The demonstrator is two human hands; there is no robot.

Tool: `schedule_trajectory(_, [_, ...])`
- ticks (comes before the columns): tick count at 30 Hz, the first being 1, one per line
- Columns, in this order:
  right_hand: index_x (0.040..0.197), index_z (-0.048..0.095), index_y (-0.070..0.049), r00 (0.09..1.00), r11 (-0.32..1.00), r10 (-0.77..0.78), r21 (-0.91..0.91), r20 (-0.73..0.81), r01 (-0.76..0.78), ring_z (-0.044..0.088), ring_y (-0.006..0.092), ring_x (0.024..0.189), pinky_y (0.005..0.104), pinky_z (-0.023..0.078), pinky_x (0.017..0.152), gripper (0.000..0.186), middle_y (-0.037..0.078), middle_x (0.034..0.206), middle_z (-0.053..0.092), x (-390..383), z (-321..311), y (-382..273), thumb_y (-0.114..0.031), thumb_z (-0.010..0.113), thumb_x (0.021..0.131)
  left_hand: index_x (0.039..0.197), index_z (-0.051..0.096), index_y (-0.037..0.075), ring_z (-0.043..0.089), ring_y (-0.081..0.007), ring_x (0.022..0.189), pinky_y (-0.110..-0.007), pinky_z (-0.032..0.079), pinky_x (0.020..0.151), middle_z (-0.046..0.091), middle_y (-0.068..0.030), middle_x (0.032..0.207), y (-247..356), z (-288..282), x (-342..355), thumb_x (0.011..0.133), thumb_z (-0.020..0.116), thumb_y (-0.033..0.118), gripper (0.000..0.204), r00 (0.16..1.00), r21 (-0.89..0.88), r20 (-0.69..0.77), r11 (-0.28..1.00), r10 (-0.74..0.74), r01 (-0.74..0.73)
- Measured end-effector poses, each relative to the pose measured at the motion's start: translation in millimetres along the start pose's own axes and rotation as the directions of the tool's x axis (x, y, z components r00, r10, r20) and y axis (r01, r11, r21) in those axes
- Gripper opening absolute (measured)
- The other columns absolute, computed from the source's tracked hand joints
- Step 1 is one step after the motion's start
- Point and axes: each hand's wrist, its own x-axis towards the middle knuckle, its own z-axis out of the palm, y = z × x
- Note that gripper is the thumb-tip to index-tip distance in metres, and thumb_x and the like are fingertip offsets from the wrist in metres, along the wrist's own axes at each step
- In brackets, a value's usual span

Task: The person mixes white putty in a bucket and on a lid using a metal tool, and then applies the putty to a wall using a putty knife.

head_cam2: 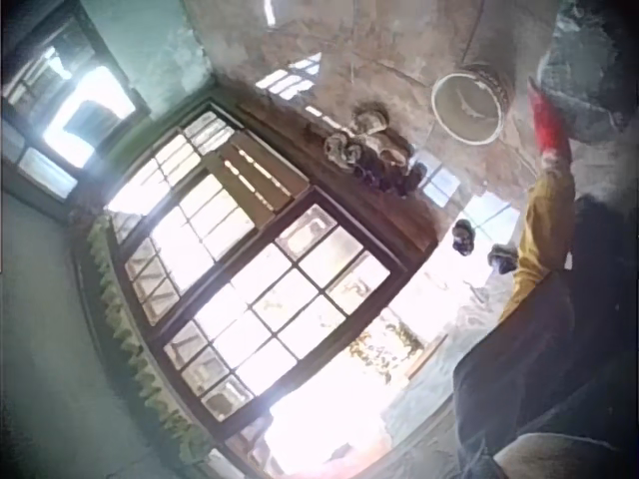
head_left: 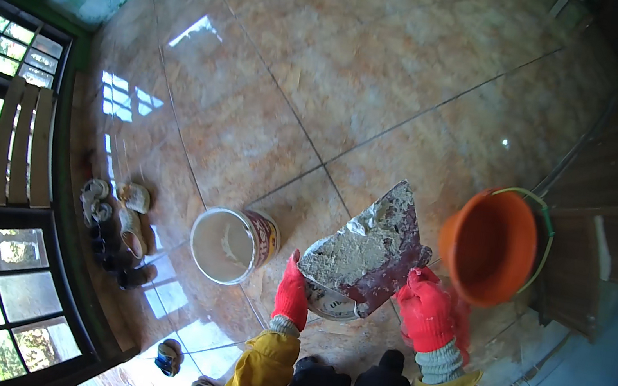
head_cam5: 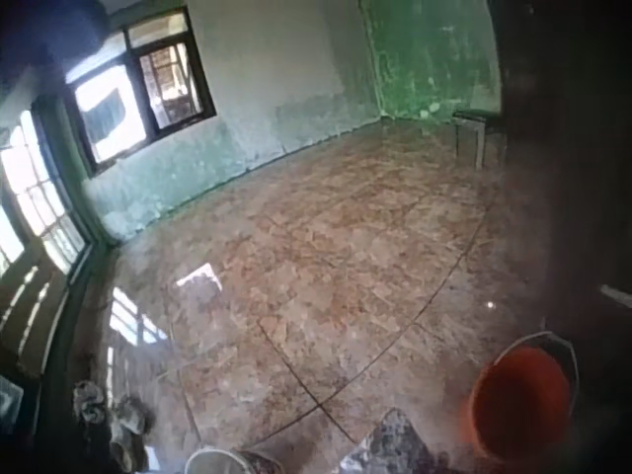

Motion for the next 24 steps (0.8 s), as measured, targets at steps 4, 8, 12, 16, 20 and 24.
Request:
schedule_trajectory(4, [0.108,0.051,-0.005,0.993,0.983,-0.114,0.142,-0.041,0.118,0.057,0.0163,0.068,0.0328,0.049,0.058,0.021,0.006,0.089,0.059,-43.7,14.2,-72.1,-0.014,0.052,0.089,0.125,0.046,0.005,0.053,-0.0189,0.106,-0.031,0.042,0.09,0.054,-0.0083,0.119,126.1,-73.7,-6.9,0.093,0.04,0.022,0.037,0.99,-0.545,-0.044,0.834,-0.131,0.086])
schedule_trajectory(8, [0.11,0.052,-0.005,0.98,0.872,-0.135,0.487,0.144,0.048,0.06,0.0184,0.076,0.0358,0.052,0.063,0.021,0.008,0.094,0.061,-104.2,53.8,-214.6,-0.01,0.047,0.09,0.132,0.038,0.003,0.044,-0.0177,0.117,-0.03,0.032,0.1,0.045,-0.0067,0.131,238.2,-154.1,-11.4,0.095,0.036,0.043,0.054,0.95,-0.864,-0.014,0.482,-0.311,0.145])
schedule_trajectory(12, [0.104,0.055,-0.009,0.993,0.843,-0.116,0.529,0.009,0.094,0.064,0.0276,0.062,0.0378,0.051,0.048,0.018,0.01,0.081,0.063,-137.7,68.8,-349.0,-0.018,0.052,0.089,0.138,0.031,0.005,0.042,-0.0198,0.121,-0.03,0.032,0.101,0.041,-0.0084,0.136,374.5,-230.1,16.6,0.095,0.035,0.047,0.061,0.901,-0.865,0.088,0.416,-0.426,0.281])
schedule_trajectory(16, [0.099,0.054,-0.008,0.986,0.776,-0.154,0.611,-0.057,0.157,0.063,0.0262,0.063,0.0357,0.051,0.046,0.012,0.009,0.081,0.061,-93.8,64.3,-483.9,-0.016,0.052,0.089,0.138,0.032,0.009,0.05,-0.021,0.109,-0.034,0.04,0.094,0.049,-0.0081,0.126,501.6,-254.8,128.9,0.092,0.038,0.053,0.064,0.903,-0.862,-0.02,0.465,-0.428,0.201])
schedule_trajectory(20, [0.096,0.051,-0.015,0.83,0.878,-0.471,-0.07,-0.297,0.473,0.056,0.0196,0.061,0.0381,0.048,0.045,0.008,0.002,0.075,0.053,8.9,10.0,-578.0,-0.016,0.053,0.087,0.138,0.031,0.009,0.047,-0.0211,0.114,-0.035,0.038,0.096,0.044,-0.0086,0.132,591.2,-232.3,253.5,0.092,0.038,0.052,0.064,0.943,-0.845,0.075,0.482,-0.323,0.232])
schedule_trajectory(24, [0.093,0.052,-0.014,0.918,0.759,-0.157,0.551,-0.363,0.347,0.051,0.0141,0.061,0.0332,0.045,0.052,0.007,0.0,0.072,0.05,68.0,16.6,-714.3,-0.016,0.056,0.086,0.137,0.032,0.005,0.049,-0.022,0.113,-0.035,0.039,0.096,0.045,-0.0102,0.131,690.9,-235.4,368.2,0.093,0.036,0.051,0.064,0.964,-0.846,0.13,0.48,-0.232,0.23])
